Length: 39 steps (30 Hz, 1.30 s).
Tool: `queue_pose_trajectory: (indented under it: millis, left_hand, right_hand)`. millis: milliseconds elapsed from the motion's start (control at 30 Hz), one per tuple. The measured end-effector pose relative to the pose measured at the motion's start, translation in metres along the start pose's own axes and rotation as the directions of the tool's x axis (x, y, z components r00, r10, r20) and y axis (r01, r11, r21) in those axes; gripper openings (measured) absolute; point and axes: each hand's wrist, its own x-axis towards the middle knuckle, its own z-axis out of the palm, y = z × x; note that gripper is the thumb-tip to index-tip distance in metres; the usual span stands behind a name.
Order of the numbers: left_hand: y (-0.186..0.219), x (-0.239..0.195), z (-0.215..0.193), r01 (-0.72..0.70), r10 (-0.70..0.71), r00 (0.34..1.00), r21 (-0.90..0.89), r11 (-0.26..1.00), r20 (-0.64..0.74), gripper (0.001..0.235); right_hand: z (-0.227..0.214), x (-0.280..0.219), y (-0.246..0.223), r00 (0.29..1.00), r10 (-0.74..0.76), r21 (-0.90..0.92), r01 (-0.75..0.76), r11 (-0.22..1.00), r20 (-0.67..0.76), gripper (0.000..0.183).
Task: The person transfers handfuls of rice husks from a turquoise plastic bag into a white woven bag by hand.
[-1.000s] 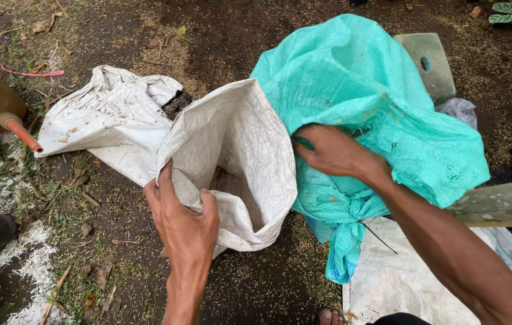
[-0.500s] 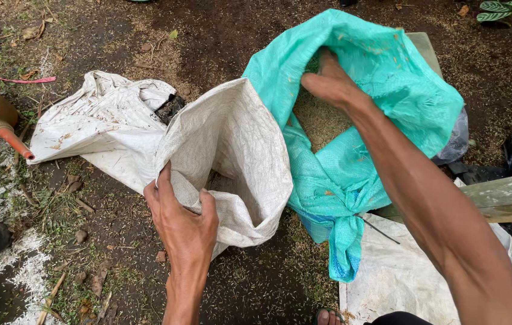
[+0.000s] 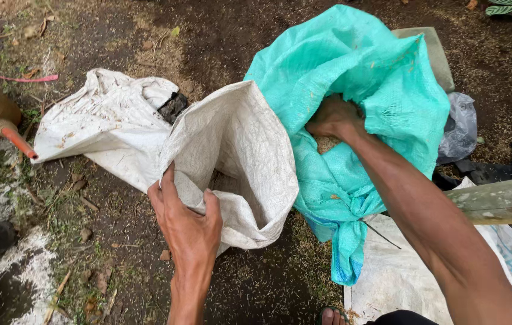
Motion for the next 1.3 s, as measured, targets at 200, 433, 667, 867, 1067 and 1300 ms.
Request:
queue_pose_trajectory:
  millis: [200,433,667,867,1067,1300]
  left_hand:
    - [0.0,-0.004,-0.003,-0.092,0.092,0.996,0.029,0.995,-0.016,0.074]
    - [0.001,-0.002,-0.003,-0.055,0.056,0.998,0.029,0.998,-0.01,0.073]
    - [-0.001,-0.001,-0.005,-0.058,0.058,0.998,-0.008,0.998,-0.02,0.073]
    - [-0.006,-0.003,-0.007,-0.081,0.081,0.996,0.016,0.997,-0.04,0.073]
    - [-0.006,-0.003,-0.007,0.053,-0.053,0.998,0.049,0.997,0.015,0.078]
    - [-0.002,-0.003,-0.008,-0.015,0.015,1.0,0.015,1.0,-0.004,0.077]
  right_hand:
    - [-0.003,0.004,0.012,0.933,0.178,-0.151,-0.136,0.979,0.313,0.095]
    - [0.011,0.01,0.029,0.891,0.158,-0.121,-0.117,0.986,0.426,0.122]
    - [0.014,0.009,0.021,0.923,0.11,-0.214,-0.03,0.976,0.369,0.112]
    - [0.046,0.017,0.038,0.929,0.134,0.024,-0.151,0.988,0.344,0.097]
    - [0.048,0.015,0.043,0.906,0.228,0.011,-0.248,0.969,0.357,0.092]
    - [0.004,-0.005,0.023,0.973,0.141,-0.033,-0.137,0.99,0.183,0.116]
